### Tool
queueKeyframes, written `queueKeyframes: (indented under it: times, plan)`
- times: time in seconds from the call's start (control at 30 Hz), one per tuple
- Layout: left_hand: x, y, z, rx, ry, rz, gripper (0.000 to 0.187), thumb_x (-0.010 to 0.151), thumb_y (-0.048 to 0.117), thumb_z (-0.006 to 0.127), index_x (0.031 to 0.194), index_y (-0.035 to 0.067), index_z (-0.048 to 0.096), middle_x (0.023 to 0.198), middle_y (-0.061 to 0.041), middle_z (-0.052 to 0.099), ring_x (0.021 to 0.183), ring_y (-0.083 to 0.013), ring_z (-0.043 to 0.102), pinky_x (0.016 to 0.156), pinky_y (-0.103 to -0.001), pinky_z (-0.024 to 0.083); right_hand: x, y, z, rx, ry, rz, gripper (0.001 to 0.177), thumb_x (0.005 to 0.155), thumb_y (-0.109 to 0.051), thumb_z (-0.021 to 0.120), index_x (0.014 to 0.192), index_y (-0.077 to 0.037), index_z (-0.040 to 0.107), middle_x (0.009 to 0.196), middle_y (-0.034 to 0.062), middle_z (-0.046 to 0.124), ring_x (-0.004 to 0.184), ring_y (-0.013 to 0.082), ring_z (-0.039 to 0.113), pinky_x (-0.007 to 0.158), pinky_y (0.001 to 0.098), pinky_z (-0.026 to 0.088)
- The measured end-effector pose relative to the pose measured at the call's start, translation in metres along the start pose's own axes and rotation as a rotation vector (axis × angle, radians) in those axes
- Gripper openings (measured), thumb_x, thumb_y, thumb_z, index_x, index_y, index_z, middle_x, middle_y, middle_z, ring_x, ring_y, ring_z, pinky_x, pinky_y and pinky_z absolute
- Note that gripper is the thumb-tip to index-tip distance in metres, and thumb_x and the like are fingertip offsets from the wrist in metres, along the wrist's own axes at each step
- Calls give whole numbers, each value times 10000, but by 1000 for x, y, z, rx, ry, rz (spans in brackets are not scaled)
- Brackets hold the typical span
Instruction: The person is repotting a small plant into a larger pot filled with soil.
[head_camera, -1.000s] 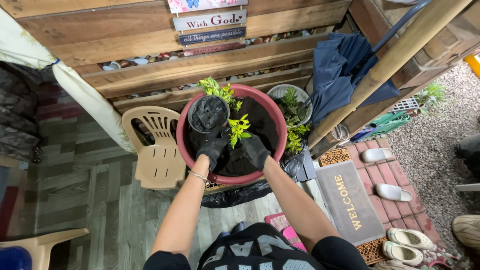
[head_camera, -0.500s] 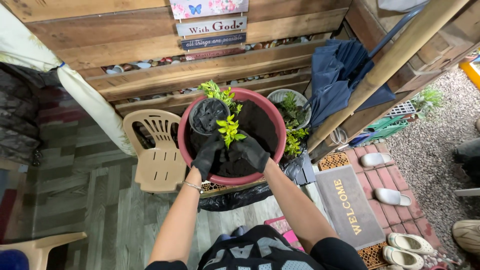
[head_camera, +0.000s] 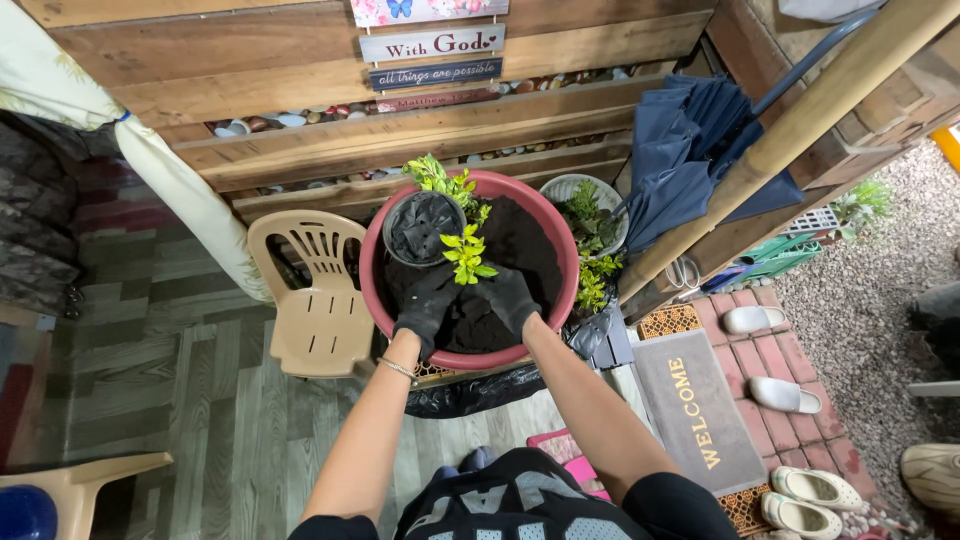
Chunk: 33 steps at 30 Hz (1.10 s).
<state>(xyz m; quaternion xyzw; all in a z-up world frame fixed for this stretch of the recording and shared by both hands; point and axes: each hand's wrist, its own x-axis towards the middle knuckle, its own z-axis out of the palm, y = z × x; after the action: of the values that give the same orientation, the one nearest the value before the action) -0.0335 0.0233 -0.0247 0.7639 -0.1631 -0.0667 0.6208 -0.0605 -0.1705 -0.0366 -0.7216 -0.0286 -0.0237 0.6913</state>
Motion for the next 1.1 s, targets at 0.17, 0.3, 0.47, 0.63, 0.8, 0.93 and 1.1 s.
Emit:
queueKeyframes:
  times: [0.17,0.3,0.47,0.63,0.8,0.93,1.1]
  plan:
    - [3,-15,3,14,77,18,399,975,256,671,1324,63,667,1284,-116,721,1178,-208,668,1010,-333,493,1,0,0,243,-41,-8,382,987,-11,633,1368,-11,667,1201,66,729,1000,116,688,856,312,572]
    - [0,1,-1,-362,136,-438,483,1060,285,599,1541,244,579,1001,-270,695,822,-297,591,753,-462,511,-15,-55,2,676,-99,351,369,962,-180,490,1310,-171,613,1036,119,759,700,261,765,630,392,623]
    - [8,-23,2,-40,103,-143,405,999,279,585,1366,122,655,1128,-96,774,942,-189,690,843,-347,547,4,25,-3,397,-38,275,337,1050,-183,487,1313,-28,629,984,163,736,732,297,753,649,411,620]
    - [17,-45,2,129,166,31,368,1025,267,563,1335,94,662,1230,-168,727,1146,-280,676,957,-361,518,3,7,0,380,-52,210,344,1093,-182,509,1392,-30,584,951,143,689,724,290,739,646,415,634]
    - [17,30,6,38,159,-248,375,974,318,613,1304,143,648,1202,-138,739,1133,-282,692,943,-378,502,-2,-29,6,441,21,395,393,1053,-210,486,1431,-111,530,979,97,719,615,300,727,539,409,603]
    - [23,23,7,201,130,-154,391,911,294,661,1276,155,669,1166,-175,737,1104,-313,696,917,-412,525,7,18,-3,524,-16,380,356,974,-144,548,1326,-96,561,957,88,712,635,310,754,555,432,633]
    - [19,61,8,372,40,-282,386,890,358,687,1240,196,707,1122,-197,744,1079,-354,710,897,-433,543,12,70,-11,136,47,189,176,1030,-155,666,1140,-26,716,859,58,672,608,145,619,505,315,498]
